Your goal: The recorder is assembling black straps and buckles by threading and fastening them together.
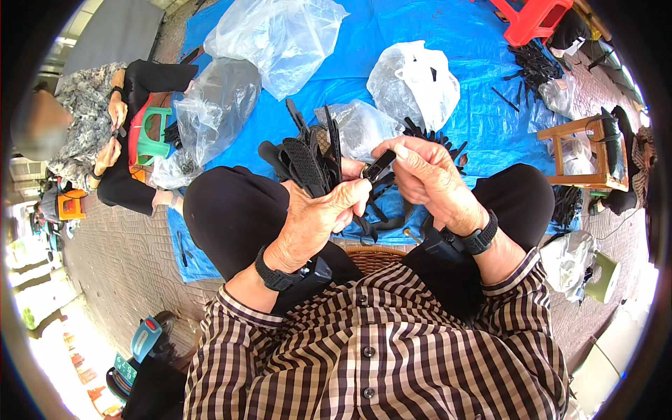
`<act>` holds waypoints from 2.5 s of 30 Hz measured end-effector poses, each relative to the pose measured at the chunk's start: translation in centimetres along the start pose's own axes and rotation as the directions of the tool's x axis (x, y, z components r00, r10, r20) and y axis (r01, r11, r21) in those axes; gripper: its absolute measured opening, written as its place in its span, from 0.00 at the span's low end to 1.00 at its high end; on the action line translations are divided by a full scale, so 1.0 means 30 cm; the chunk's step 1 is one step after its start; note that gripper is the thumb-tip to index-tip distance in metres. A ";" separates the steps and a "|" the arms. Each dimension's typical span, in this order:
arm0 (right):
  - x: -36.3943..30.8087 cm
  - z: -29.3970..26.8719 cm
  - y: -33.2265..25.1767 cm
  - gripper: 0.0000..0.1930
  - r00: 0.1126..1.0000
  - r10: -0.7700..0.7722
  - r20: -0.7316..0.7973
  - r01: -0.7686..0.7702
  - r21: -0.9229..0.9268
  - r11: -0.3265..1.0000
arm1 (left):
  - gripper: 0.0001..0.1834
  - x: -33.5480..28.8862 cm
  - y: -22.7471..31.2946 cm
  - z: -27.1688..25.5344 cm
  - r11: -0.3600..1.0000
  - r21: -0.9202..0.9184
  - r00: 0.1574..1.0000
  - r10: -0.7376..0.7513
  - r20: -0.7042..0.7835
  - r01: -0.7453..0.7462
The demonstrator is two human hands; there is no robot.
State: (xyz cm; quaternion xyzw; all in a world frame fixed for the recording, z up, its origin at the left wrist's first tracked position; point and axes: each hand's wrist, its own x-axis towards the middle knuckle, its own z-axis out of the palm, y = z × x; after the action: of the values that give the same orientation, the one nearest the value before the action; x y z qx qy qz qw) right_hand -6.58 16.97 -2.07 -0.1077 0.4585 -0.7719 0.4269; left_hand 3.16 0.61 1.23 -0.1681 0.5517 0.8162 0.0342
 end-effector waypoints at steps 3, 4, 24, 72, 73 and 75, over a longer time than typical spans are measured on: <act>-0.001 0.015 -0.004 0.17 0.997 0.072 -0.003 -0.071 0.064 0.995 | 0.09 0.004 -0.007 -0.009 0.999 -0.036 0.999 0.021 0.028 -0.020; -0.001 0.014 -0.003 0.17 0.992 0.124 -0.013 -0.122 0.077 0.989 | 0.09 0.004 -0.008 -0.012 0.999 -0.042 0.999 0.020 0.029 -0.019; -0.021 0.026 -0.043 0.11 0.983 -0.087 -0.163 0.072 -0.095 0.993 | 0.07 -0.013 -0.062 0.064 0.997 0.071 0.998 -0.046 0.033 0.043; 0.006 0.106 0.016 0.07 0.987 0.048 -0.156 -0.012 0.224 0.975 | 0.04 0.067 -0.040 0.079 0.989 0.024 0.971 0.146 -0.187 -0.144; 0.005 0.102 0.015 0.07 0.988 0.067 -0.137 -0.034 0.234 0.972 | 0.04 0.068 -0.039 0.079 0.989 0.043 0.972 0.150 -0.183 -0.144; 0.005 0.093 0.010 0.07 0.989 0.087 -0.116 -0.057 0.243 0.968 | 0.04 0.069 -0.041 0.078 0.988 0.061 0.972 0.153 -0.180 -0.144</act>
State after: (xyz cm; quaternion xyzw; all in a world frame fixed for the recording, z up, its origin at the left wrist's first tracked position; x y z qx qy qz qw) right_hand -4.95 15.06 -0.81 0.0102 0.3919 -0.8108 0.4347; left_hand 0.94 2.94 0.27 -0.2003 0.5829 0.7840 -0.0740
